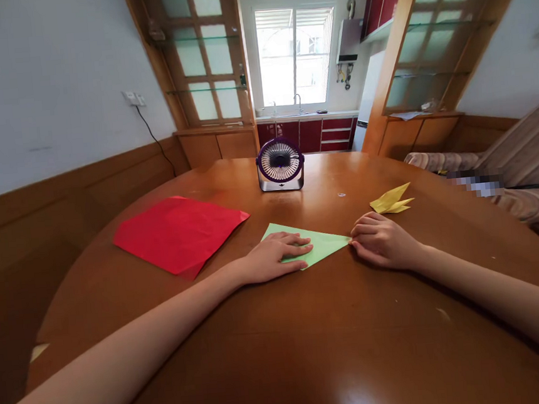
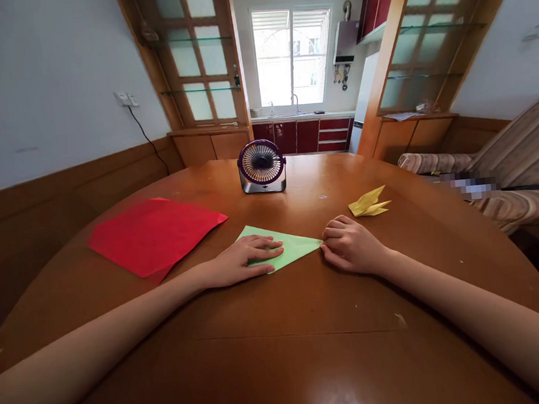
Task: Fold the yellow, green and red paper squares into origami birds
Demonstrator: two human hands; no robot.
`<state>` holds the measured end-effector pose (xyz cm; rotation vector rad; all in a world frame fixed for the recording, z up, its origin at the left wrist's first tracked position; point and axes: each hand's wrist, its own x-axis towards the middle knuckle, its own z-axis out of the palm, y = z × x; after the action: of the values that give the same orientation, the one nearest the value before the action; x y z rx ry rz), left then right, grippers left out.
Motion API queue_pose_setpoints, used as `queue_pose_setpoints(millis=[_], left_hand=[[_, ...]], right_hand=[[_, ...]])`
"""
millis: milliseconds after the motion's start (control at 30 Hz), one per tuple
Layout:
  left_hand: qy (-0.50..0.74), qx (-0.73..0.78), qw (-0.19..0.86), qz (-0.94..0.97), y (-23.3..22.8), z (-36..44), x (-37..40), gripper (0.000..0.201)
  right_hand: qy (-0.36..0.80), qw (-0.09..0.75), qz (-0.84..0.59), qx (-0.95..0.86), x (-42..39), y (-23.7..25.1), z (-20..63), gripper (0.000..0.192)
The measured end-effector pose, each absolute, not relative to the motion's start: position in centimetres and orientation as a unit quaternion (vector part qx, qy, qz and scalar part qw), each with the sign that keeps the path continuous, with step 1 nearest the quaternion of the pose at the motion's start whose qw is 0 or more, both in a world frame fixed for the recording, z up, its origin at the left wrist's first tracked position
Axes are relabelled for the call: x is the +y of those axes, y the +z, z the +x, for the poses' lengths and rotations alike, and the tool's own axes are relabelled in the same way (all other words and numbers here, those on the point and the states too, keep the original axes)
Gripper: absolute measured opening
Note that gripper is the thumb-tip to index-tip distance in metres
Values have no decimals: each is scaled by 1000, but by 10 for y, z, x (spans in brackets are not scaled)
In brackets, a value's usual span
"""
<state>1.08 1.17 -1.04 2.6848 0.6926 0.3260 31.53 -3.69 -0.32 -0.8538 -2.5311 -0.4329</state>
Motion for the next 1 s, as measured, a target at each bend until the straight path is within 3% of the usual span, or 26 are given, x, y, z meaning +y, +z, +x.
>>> queue_pose_setpoints(millis=[467,700,1000], left_hand=[[155,255,166,940,-8,18,5,39],[190,283,171,924,-8,27,1,32],[212,296,109,925,-9,42,10,41]], right_hand=[[-168,206,-354,-897,-30,-2,332,34],[-108,323,-351,-872,-30,-4,330,27],[-16,197,-228,-953,-38,-5,301,31]])
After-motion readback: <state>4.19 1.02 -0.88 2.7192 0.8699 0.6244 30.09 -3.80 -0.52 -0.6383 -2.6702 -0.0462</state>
